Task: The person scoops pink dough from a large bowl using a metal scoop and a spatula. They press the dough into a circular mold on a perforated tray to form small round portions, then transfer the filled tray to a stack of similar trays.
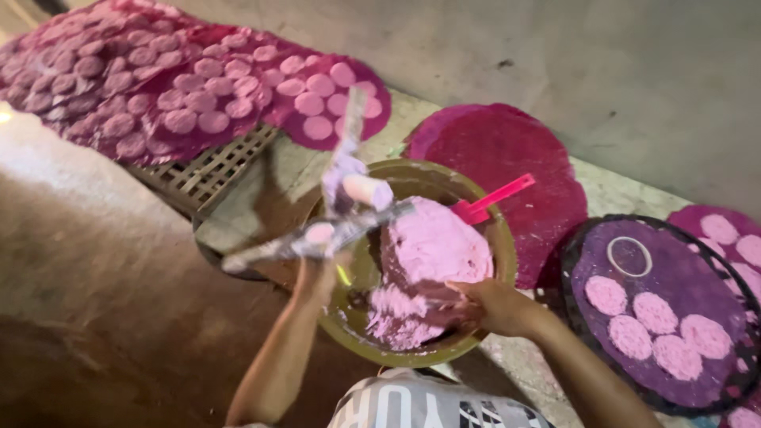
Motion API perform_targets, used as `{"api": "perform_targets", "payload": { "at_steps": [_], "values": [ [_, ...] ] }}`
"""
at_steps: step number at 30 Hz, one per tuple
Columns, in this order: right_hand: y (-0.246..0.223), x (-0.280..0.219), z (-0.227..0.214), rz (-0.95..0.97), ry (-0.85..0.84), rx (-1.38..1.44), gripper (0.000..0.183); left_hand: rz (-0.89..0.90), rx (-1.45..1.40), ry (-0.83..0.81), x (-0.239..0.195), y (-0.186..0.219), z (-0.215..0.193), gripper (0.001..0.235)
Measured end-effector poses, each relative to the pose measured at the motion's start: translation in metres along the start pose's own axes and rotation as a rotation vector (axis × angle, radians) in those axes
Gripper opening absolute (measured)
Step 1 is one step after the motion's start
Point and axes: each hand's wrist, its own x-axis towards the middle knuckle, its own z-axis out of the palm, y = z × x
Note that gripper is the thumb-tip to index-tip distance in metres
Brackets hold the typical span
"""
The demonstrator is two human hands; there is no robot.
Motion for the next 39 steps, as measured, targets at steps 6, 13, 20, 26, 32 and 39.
{"api": "perform_targets", "payload": {
  "at_steps": [6, 13, 20, 26, 32, 39],
  "values": [
    [-0.026, -0.022, -0.013, -0.79, 0.62, 1.222, 0.087, -0.624, -0.643, -0.577, -0.075, -0.012, 0.117, 0.042],
    [0.006, -0.134, -0.041, -0.627, 1.092, 0.756, 0.065, -0.156, 0.112, -0.742, -0.105, 0.042, 0.196, 0.047],
    [0.042, -0.203, -0.036, -0.811, 1.084, -0.2, 0.041, -0.656, -0.273, -0.693, -0.127, 0.05, 0.281, 0.034],
    [0.084, -0.237, 0.001, -0.421, 1.003, -0.142, 0.034, -0.428, 0.22, -0.996, -0.148, -0.016, 0.356, 0.023],
    [0.218, -0.308, 0.003, -0.285, 0.559, 0.714, 0.083, -0.635, -0.092, -0.931, -0.129, -0.01, 0.412, 0.042],
    [0.37, -0.351, 0.125, -0.012, 0.417, 1.031, 0.109, 0.052, 0.152, -1.423, -0.029, -0.047, 0.46, 0.081]
  ]
}}
